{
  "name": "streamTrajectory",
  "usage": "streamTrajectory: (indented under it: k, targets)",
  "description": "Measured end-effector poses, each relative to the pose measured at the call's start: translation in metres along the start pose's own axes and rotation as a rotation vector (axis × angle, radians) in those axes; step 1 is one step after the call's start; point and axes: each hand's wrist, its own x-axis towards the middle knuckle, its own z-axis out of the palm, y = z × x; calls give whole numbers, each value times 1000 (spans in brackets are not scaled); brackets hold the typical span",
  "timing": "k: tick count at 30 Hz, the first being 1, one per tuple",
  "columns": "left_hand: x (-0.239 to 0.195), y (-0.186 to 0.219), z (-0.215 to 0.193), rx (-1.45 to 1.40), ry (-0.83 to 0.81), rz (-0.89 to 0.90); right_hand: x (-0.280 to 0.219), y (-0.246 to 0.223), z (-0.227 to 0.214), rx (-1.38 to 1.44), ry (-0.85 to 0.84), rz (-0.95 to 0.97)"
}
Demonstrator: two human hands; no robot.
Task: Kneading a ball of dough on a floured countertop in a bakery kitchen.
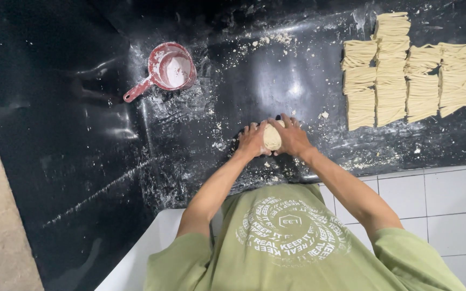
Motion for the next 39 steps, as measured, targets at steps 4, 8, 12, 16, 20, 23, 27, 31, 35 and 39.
streamTrajectory:
  k: [4,8,12,16,20,23,27,31,35,39]
  targets:
    - [-6,13,-13,1,47,-37,28,19,9,-18,-31,-18]
    - [-3,18,-20,-50,85,-78,49,27,5,-43,-128,-37]
    - [0,19,-28,-74,90,-98,62,23,-7,-63,-163,-46]
    - [5,16,-34,-95,93,-78,66,26,0,-5,-149,-7]
    - [10,10,-31,-112,74,-58,70,37,15,10,-104,19]
    - [6,8,-34,-129,78,-40,64,34,16,11,-70,38]
    - [7,3,-27,-129,145,-41,63,39,26,52,-66,83]
    - [-10,-8,-23,-156,160,-80,50,38,13,199,-174,132]
    - [13,-26,5,-417,192,13,9,17,-39,555,-353,374]
    - [33,-36,22,-468,237,16,-40,0,-90,811,-384,306]
